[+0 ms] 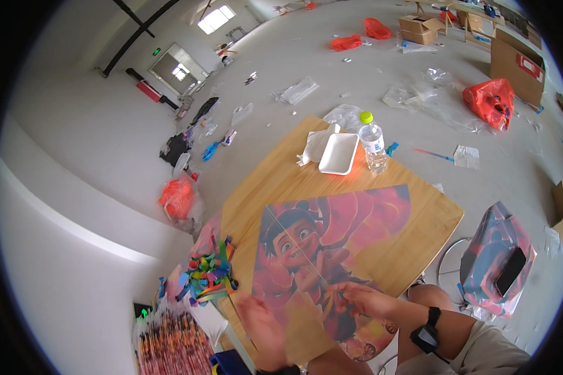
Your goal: The person is assembling a toy kite by unrolling the plastic film, inserting structural rods, and attaching strings.
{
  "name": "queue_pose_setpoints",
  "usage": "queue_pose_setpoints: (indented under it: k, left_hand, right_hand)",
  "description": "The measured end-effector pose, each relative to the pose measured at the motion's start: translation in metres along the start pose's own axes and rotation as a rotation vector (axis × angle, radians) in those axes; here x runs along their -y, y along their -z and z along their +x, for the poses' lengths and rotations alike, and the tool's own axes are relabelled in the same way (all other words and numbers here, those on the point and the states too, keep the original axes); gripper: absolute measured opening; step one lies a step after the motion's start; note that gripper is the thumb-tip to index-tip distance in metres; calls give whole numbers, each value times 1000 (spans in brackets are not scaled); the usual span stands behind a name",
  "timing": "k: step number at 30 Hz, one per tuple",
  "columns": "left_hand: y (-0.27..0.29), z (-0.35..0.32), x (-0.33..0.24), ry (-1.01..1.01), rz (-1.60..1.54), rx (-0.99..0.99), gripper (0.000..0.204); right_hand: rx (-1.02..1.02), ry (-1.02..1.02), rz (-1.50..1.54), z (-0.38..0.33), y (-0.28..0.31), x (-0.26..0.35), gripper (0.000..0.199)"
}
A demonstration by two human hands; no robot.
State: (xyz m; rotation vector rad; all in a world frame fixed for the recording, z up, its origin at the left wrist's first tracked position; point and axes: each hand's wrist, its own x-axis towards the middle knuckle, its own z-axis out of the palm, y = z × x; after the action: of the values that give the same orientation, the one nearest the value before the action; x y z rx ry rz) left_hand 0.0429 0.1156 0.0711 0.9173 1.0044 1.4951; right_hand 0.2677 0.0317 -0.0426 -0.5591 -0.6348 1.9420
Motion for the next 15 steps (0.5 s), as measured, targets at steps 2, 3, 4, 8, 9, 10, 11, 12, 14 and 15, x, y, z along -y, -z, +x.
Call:
queue_pose_setpoints:
  k: [2,3,4,8,9,10,11,12,14,15]
  left_hand:
    - [28,-58,29,93,179,39,18]
    - [45,-83,48,96,319,77,15]
    - [65,-106,61,199,371,172,19]
    - [46,-149,26,334,874,688,26]
    - [45,-142,25,345,868,674,26]
    - [50,-130,28,126,982,792,27]
    - [53,-117,33,-103,1090,902,29]
    - [49,-102,40,-72,1074,786,28]
    - [43,-67,51,-166,1084,659,28]
    - [41,-49,59,-292,1103,652,27]
  right_hand:
    - [-57,-9,32,2,0,0,50]
    - [-59,-16,33,3,3,-1,50]
    - [-59,-18,50,6,4,-1,49]
    - [-115,4,89,8,-2,2,46]
    - [-115,-14,88,7,0,1,46]
    - [-114,9,76,7,4,0,46]
    - [-111,33,63,8,5,-1,46]
    - [-107,18,57,9,6,-1,46]
    - [-163,-4,74,10,1,-3,43]
    - [-165,-18,66,9,0,-1,43]
